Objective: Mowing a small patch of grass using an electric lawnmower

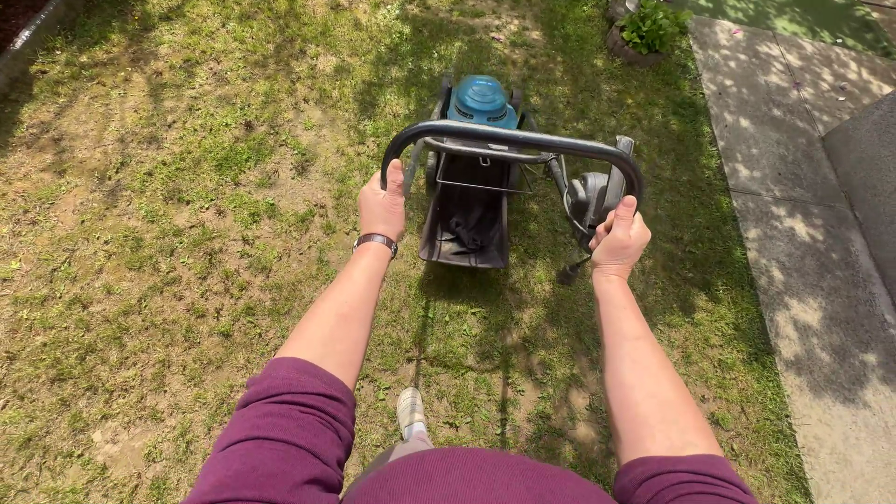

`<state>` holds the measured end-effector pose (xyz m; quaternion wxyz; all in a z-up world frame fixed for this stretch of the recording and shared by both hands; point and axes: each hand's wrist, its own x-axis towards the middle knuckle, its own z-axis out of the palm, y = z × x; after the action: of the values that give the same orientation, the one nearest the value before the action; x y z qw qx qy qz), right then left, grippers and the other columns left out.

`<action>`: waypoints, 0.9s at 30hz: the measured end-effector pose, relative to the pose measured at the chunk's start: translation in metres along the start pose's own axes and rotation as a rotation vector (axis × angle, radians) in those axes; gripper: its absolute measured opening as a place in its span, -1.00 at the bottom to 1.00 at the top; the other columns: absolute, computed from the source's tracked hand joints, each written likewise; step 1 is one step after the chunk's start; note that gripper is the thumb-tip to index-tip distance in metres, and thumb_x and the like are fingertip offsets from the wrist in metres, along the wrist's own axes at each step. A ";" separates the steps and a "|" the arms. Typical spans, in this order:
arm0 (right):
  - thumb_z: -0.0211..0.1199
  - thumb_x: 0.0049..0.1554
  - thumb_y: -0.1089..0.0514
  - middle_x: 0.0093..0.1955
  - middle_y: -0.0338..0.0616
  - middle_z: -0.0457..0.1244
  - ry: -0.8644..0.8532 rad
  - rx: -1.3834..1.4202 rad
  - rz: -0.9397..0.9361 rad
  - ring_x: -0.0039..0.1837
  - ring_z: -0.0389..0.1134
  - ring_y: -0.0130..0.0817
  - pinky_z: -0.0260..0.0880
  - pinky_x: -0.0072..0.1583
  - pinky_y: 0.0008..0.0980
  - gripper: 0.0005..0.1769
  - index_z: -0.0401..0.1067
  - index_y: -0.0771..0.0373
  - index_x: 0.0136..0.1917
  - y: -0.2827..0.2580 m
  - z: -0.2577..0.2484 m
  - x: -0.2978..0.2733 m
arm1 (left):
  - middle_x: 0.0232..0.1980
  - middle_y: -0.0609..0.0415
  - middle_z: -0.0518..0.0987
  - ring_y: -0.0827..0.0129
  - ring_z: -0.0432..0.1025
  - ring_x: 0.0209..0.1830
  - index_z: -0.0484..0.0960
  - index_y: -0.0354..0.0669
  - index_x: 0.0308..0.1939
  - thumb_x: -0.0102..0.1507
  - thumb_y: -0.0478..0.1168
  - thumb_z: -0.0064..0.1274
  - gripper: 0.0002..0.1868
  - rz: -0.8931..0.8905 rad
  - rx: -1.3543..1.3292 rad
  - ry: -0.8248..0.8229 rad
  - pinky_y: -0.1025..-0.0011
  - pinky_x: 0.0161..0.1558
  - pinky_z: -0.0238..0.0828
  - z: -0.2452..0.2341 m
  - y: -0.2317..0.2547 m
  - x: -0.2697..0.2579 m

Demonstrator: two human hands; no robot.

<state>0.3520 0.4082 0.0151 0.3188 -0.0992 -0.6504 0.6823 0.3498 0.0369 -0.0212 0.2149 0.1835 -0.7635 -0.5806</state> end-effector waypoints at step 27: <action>0.10 0.38 -0.28 -0.68 -0.18 -0.10 -0.050 0.005 -0.014 -0.64 0.00 -0.41 0.09 -0.48 -0.49 -0.29 0.15 0.11 -0.49 -0.069 -0.092 -0.137 | -0.53 0.13 0.54 0.31 0.50 -0.35 0.56 0.07 -0.41 0.30 0.56 -0.21 -0.30 0.002 -0.012 0.012 0.33 -0.17 0.42 -0.098 -0.004 -0.136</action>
<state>0.5300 0.4030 0.0297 0.3074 -0.0767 -0.6571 0.6840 0.5173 0.0291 -0.0179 0.2213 0.1851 -0.7588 -0.5840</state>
